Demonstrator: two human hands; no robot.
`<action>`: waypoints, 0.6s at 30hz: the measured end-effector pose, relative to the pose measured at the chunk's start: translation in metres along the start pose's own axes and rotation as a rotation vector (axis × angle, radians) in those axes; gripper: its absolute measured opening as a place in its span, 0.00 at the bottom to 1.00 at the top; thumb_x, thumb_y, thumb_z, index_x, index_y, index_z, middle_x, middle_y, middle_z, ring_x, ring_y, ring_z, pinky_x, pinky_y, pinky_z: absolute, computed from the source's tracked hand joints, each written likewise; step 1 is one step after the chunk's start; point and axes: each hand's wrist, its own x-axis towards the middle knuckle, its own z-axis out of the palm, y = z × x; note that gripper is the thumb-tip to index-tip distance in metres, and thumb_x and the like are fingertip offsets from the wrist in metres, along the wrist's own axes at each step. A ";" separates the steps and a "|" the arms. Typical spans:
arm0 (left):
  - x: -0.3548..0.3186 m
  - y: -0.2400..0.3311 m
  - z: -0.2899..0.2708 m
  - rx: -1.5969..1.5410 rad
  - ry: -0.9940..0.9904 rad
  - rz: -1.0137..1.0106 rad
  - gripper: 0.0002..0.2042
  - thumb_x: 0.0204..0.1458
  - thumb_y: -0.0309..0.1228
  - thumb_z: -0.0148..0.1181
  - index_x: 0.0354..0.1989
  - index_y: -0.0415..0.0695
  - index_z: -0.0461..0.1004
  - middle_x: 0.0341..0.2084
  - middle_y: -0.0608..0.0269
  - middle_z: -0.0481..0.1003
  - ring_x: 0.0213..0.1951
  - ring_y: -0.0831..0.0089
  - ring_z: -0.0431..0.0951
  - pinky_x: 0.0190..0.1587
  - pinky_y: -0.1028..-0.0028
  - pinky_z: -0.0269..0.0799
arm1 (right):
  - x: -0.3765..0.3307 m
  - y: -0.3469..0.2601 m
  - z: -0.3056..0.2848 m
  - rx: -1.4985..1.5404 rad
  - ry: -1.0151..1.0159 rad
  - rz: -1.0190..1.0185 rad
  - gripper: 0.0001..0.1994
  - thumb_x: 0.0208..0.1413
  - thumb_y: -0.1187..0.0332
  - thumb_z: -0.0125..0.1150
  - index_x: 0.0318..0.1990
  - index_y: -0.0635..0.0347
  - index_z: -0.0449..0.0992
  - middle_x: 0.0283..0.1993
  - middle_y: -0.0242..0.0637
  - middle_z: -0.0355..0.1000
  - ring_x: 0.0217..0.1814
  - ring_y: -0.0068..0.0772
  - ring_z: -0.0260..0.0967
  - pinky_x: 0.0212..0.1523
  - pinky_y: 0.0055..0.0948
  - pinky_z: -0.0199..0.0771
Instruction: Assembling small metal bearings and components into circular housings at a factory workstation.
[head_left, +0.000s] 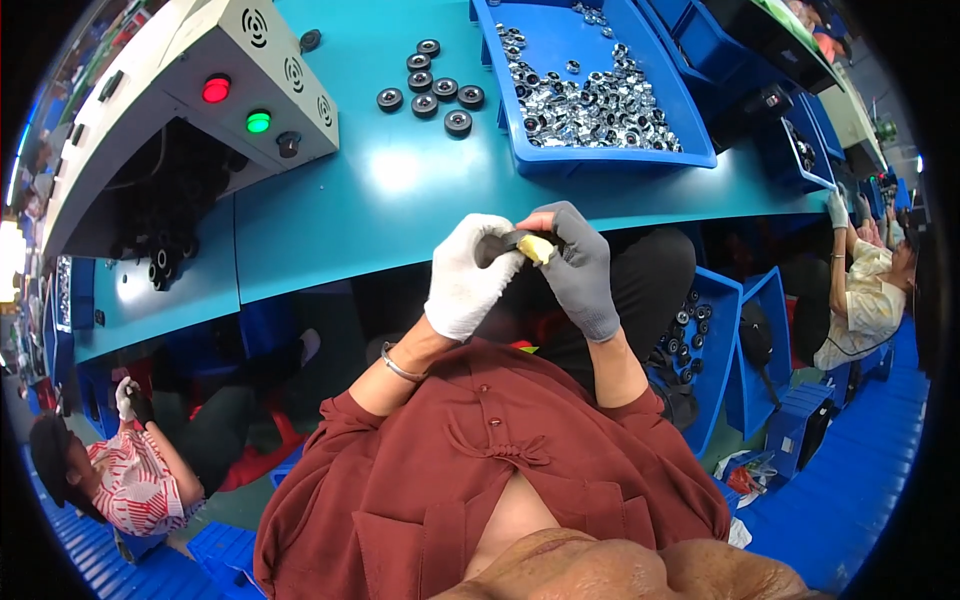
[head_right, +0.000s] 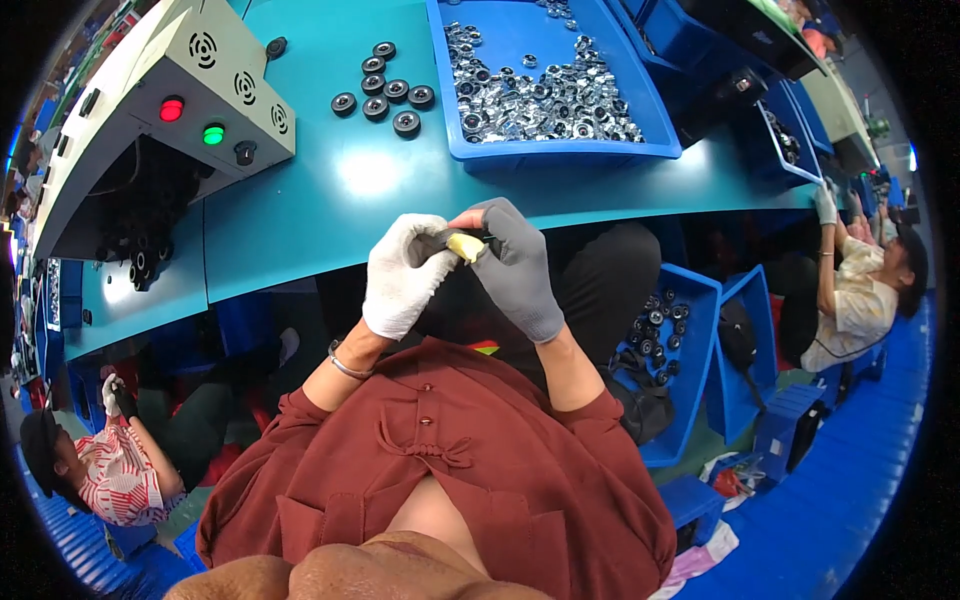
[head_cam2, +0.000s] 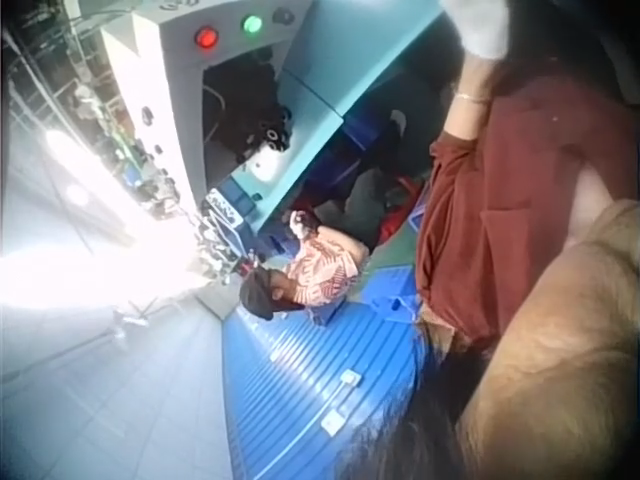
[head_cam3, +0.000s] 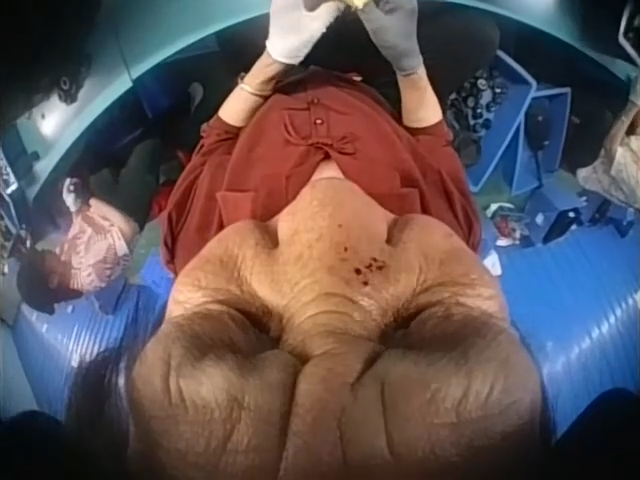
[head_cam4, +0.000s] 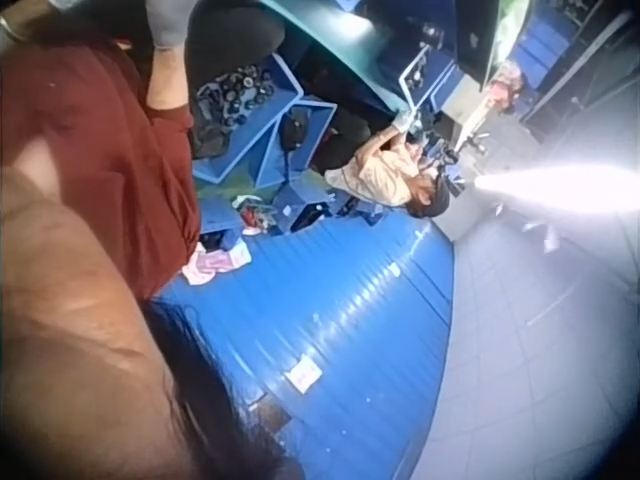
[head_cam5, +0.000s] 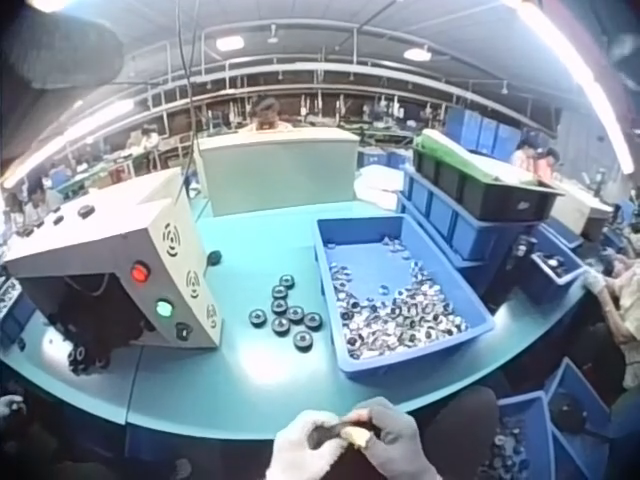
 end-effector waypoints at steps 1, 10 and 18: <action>-0.002 0.001 0.002 -0.141 -0.029 -0.015 0.13 0.52 0.17 0.66 0.46 0.37 0.73 0.38 0.64 0.78 0.43 0.79 0.78 0.48 0.77 0.75 | -0.001 0.000 0.001 0.001 0.000 0.002 0.08 0.55 0.81 0.61 0.42 0.67 0.78 0.41 0.35 0.72 0.41 0.25 0.70 0.43 0.22 0.70; 0.002 0.003 -0.005 0.495 0.036 0.496 0.11 0.53 0.16 0.64 0.44 0.36 0.74 0.38 0.65 0.76 0.43 0.76 0.78 0.46 0.74 0.75 | -0.005 0.005 0.006 0.123 0.005 0.121 0.05 0.59 0.77 0.58 0.41 0.66 0.77 0.37 0.31 0.75 0.39 0.18 0.69 0.41 0.20 0.69; -0.001 -0.004 -0.015 -0.225 -0.077 -0.090 0.16 0.58 0.22 0.61 0.54 0.31 0.72 0.46 0.55 0.76 0.40 0.72 0.79 0.43 0.74 0.77 | -0.001 -0.004 0.000 0.244 -0.081 0.205 0.12 0.62 0.77 0.55 0.50 0.67 0.78 0.41 0.28 0.76 0.45 0.15 0.69 0.48 0.18 0.69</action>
